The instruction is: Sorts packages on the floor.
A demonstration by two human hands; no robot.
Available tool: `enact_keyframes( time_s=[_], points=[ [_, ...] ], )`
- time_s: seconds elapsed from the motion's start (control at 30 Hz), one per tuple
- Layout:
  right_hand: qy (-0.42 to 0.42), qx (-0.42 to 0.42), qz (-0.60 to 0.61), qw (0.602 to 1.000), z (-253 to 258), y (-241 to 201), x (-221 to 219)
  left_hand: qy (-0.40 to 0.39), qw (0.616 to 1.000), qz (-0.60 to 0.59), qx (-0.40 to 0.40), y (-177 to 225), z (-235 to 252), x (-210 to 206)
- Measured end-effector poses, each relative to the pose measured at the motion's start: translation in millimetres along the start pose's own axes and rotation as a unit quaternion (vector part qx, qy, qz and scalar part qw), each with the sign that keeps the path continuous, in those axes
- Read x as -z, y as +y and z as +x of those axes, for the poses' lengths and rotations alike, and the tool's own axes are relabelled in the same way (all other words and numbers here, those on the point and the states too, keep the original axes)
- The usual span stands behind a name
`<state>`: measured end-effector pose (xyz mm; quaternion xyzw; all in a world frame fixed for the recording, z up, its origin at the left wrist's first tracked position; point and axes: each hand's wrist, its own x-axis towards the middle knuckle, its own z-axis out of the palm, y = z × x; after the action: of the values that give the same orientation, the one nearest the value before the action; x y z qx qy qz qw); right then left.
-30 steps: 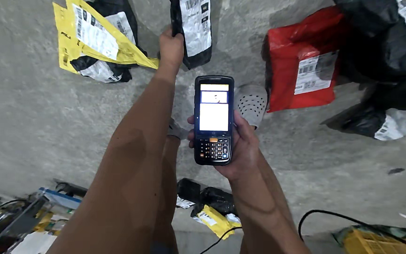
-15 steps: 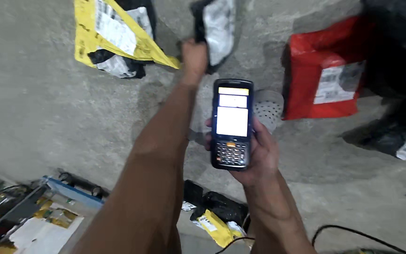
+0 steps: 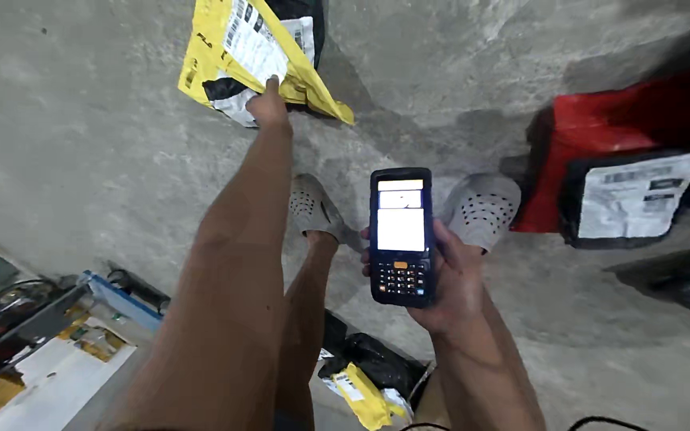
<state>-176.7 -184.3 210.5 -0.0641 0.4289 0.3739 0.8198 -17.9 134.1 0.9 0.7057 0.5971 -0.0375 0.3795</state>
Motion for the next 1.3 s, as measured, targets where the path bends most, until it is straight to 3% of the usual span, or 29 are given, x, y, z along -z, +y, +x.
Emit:
enact_keyframes(
  time_s=[0.07, 0.17, 0.37, 0.53, 0.9, 1.3],
  points=[
    [0.015, -0.007, -0.023, 1.000, 2.3, 2.9, -6.7, -0.042, 0.995, -0.085, 0.025, 0.4, 11.1, -1.2],
    [0.012, -0.021, -0.018, 1.000, 7.7, 3.6, -18.2, -0.080, 0.991, -0.106, 0.017, 17.9, -14.0, -10.0],
    [-0.099, -0.058, 0.070, 0.991, 11.2, 0.1, -27.8, -0.211, 0.965, -0.120, -0.100, 30.1, -85.2, -15.5],
    [-0.146, -0.055, 0.087, 0.984, 8.9, -5.1, -24.6, -0.196, 0.971, -0.066, -0.119, 27.8, -114.3, -19.7],
    [-0.156, -0.006, 0.059, 0.986, 4.7, -16.9, -13.3, -0.201, 0.966, 0.004, -0.165, 25.4, -132.7, -33.3],
    [-0.170, 0.010, 0.047, 0.984, 2.9, -19.9, -13.1, -0.212, 0.958, -0.020, -0.190, 25.7, -145.1, -38.8]
  ],
)
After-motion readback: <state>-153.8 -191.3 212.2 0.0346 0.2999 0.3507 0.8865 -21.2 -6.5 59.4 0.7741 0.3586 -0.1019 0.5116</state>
